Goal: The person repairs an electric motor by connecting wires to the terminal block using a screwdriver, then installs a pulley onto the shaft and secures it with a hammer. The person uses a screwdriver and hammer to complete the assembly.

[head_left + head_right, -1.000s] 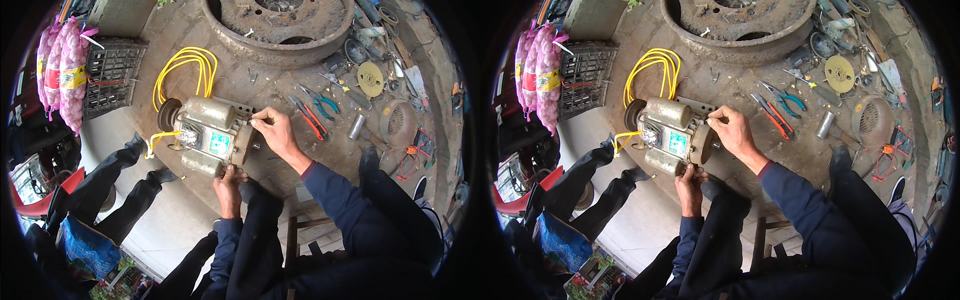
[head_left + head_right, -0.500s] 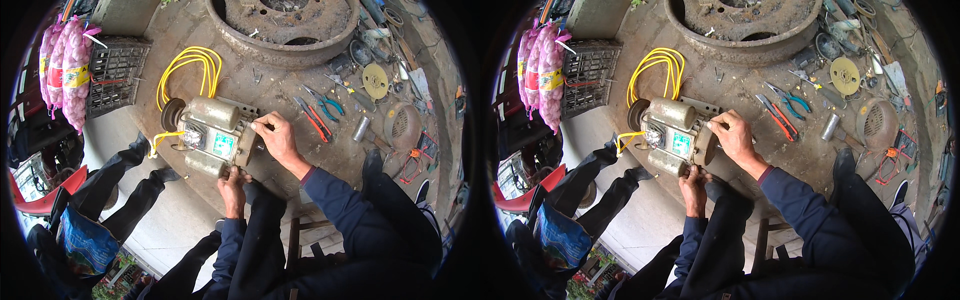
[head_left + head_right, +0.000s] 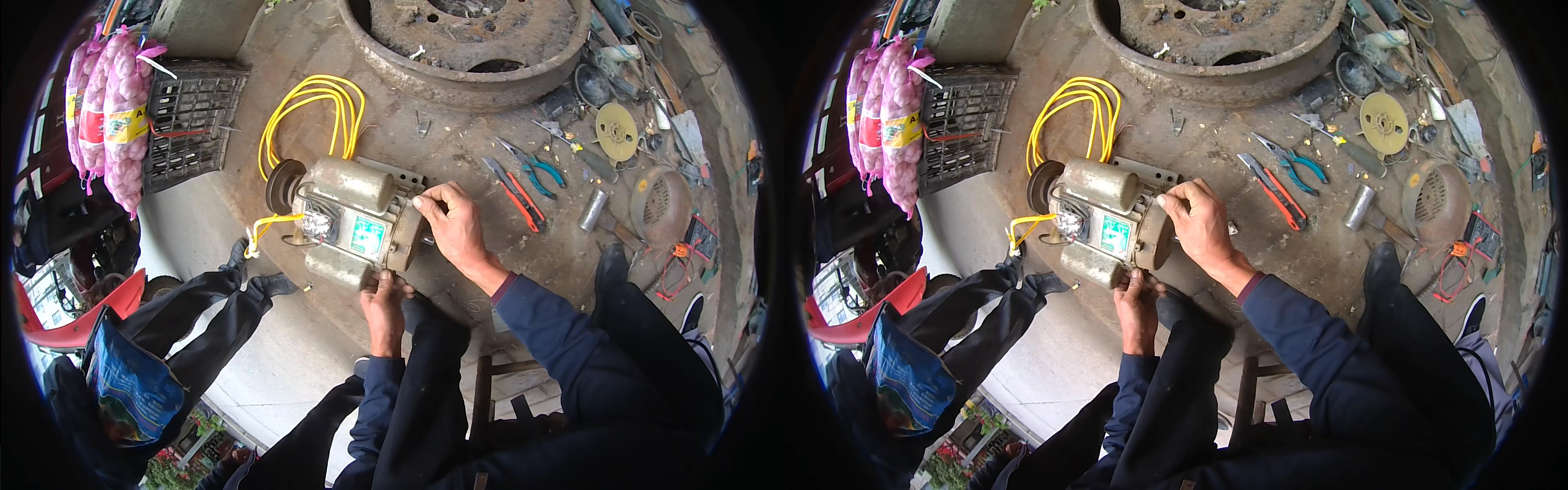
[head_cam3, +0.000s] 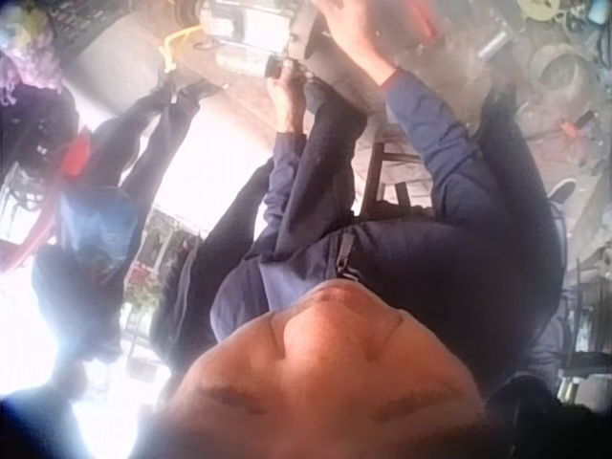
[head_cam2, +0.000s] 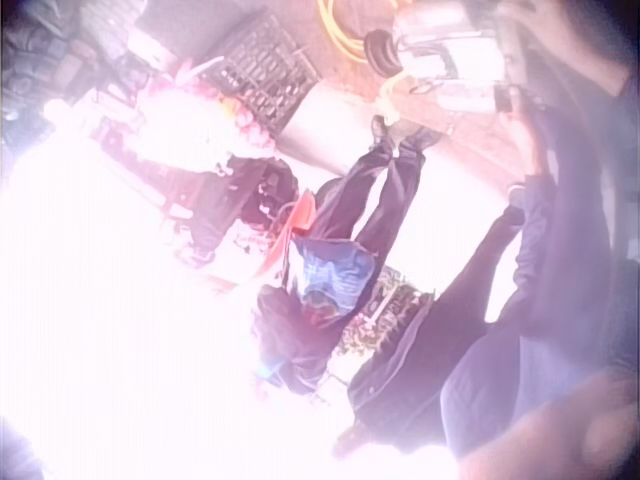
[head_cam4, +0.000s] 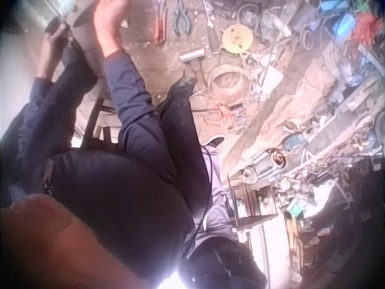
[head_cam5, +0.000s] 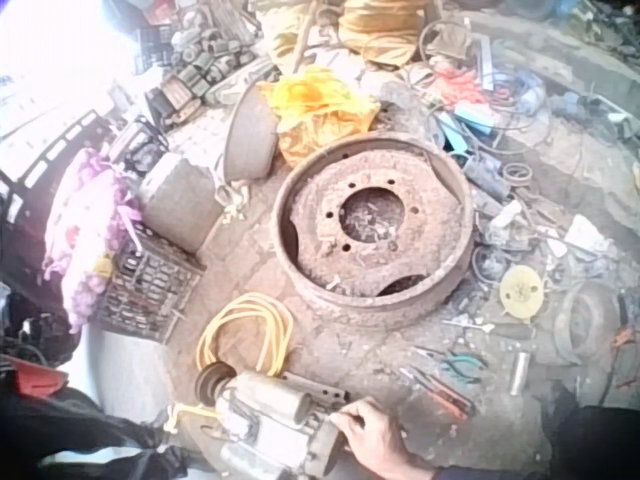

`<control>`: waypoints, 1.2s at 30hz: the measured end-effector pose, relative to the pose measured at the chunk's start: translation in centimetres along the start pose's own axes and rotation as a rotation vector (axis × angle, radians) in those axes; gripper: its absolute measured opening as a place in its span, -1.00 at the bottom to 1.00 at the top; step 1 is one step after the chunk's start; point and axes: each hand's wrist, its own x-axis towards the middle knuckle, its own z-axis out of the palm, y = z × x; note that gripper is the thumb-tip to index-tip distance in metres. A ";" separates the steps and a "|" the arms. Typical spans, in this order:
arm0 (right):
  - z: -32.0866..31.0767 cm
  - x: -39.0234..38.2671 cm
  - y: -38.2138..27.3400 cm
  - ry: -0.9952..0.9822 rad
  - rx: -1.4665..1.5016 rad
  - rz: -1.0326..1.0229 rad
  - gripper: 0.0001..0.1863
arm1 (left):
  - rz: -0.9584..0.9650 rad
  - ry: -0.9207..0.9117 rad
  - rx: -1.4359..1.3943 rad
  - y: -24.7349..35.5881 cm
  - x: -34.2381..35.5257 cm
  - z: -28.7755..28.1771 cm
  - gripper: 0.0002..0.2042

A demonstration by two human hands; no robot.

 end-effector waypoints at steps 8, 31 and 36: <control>-1.0 0.7 -0.3 -0.079 -0.029 -0.064 -0.88 | 0.017 -0.024 -0.010 -0.2 0.2 -0.3 -0.78; -1.4 1.3 -0.3 -0.171 -0.038 -0.111 -0.84 | 0.017 -0.020 -0.004 0.0 0.2 -0.1 -0.81; -1.4 1.6 0.0 -0.140 -0.150 -0.208 -0.88 | 0.025 -0.023 -0.015 0.0 0.2 0.0 -0.82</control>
